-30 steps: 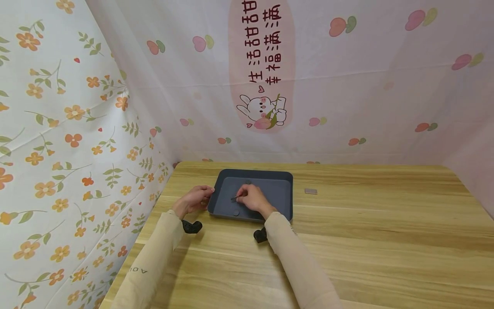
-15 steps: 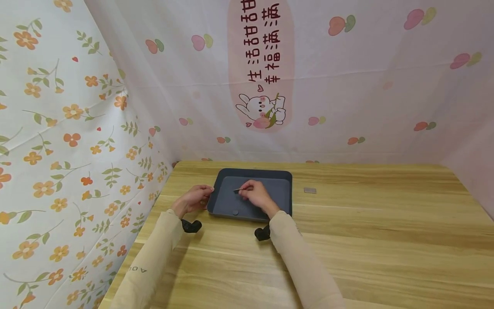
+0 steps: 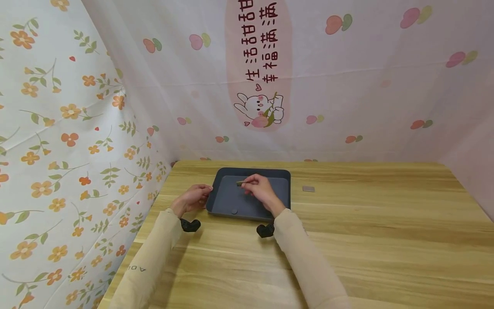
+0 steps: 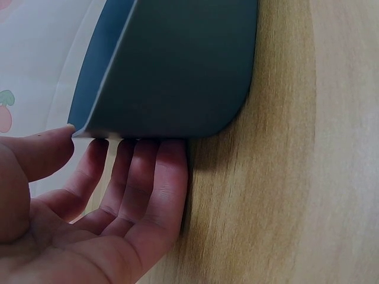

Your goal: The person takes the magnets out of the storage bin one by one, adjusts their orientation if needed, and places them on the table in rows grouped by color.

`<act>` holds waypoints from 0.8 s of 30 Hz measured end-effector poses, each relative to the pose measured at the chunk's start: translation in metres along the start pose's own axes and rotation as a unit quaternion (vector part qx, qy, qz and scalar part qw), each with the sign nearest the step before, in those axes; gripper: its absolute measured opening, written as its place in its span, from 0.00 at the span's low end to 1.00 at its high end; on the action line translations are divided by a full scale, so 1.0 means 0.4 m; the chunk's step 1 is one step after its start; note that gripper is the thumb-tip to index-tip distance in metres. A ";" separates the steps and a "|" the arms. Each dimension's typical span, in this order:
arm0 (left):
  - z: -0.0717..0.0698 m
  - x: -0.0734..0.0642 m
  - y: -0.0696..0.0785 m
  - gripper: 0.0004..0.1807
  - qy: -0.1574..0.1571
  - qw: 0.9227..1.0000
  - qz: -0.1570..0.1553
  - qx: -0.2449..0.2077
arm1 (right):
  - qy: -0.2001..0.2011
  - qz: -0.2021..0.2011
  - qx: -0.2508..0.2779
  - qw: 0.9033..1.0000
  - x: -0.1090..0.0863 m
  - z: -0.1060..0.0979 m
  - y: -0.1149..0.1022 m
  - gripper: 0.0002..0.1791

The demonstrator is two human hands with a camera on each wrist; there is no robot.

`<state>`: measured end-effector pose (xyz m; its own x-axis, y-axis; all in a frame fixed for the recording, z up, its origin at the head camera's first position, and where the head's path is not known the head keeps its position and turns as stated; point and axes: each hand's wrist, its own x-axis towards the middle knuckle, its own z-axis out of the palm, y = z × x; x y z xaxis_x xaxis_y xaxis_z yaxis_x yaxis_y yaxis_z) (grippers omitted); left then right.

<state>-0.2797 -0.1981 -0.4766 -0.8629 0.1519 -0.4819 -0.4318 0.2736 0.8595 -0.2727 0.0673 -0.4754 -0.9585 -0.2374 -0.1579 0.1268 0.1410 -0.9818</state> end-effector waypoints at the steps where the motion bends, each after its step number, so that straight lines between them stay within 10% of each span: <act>1: 0.000 0.000 0.001 0.16 0.000 1.000 0.000 0.001 | 0.000 -0.002 0.000 1.000 -0.001 -0.003 -0.002 0.10; 24: -0.003 0.002 0.000 0.15 -0.017 1.000 0.000 -0.013 | 0.040 -0.040 0.008 0.998 -0.033 -0.086 -0.045 0.13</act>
<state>-0.2805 -0.1991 -0.4768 -0.8542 0.1835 -0.4865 -0.4383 0.2494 0.8636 -0.2712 0.1011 -0.4520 -0.9830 -0.1689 -0.0715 0.0536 0.1086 -0.9926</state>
